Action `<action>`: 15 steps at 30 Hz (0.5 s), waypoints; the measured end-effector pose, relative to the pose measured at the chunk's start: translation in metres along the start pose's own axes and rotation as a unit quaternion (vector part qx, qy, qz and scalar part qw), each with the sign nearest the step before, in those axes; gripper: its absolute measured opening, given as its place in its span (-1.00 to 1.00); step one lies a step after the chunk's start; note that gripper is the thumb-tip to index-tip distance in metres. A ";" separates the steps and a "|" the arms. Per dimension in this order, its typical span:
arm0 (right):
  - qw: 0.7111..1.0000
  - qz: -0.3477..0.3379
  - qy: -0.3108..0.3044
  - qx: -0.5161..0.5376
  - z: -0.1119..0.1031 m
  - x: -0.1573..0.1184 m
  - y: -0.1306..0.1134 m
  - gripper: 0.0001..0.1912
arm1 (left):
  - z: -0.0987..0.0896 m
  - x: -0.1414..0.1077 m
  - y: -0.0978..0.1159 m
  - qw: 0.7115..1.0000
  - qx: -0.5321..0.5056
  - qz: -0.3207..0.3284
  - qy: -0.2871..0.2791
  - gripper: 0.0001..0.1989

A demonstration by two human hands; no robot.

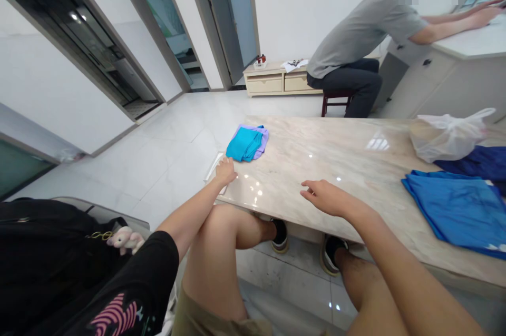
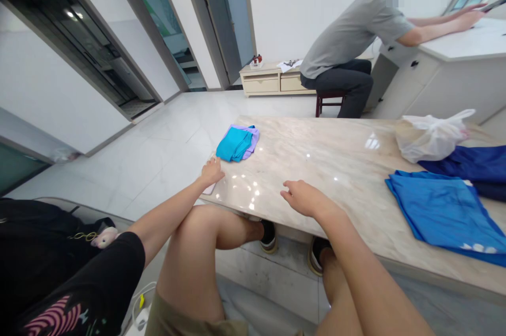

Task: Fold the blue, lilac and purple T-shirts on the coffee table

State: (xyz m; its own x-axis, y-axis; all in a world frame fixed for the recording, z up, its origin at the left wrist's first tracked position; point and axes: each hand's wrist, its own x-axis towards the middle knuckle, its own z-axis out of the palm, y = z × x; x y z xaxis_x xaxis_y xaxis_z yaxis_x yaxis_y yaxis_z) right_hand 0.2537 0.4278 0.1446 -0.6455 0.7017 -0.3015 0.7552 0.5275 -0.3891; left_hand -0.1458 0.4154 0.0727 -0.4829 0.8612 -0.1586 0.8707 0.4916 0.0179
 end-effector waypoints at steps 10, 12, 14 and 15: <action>1.000 0.012 0.019 0.015 -0.003 -0.010 0.012 -0.46 | -0.002 0.095 0.077 0.990 -0.101 -0.047 0.083 -0.47; 0.999 -0.002 0.045 0.017 -0.008 -0.005 0.014 -0.46 | 0.000 0.103 0.075 0.986 -0.126 -0.061 0.090 -0.58; 0.998 -0.015 0.066 0.021 -0.010 0.001 0.017 -0.45 | -0.005 0.105 0.070 0.981 -0.156 -0.062 0.094 -0.69; 0.997 -0.019 0.067 0.025 -0.009 0.004 0.018 -0.45 | -0.010 0.104 0.067 0.978 -0.173 -0.060 0.099 -0.73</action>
State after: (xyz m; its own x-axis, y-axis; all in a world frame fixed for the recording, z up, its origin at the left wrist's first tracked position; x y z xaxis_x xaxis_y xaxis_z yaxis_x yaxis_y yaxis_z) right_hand 0.2655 0.4449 0.1444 -0.6492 0.7420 -0.1676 0.7220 0.5318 -0.4426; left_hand -0.1386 0.5394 0.0672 -0.6180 0.7861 0.0132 0.7396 0.5756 0.3488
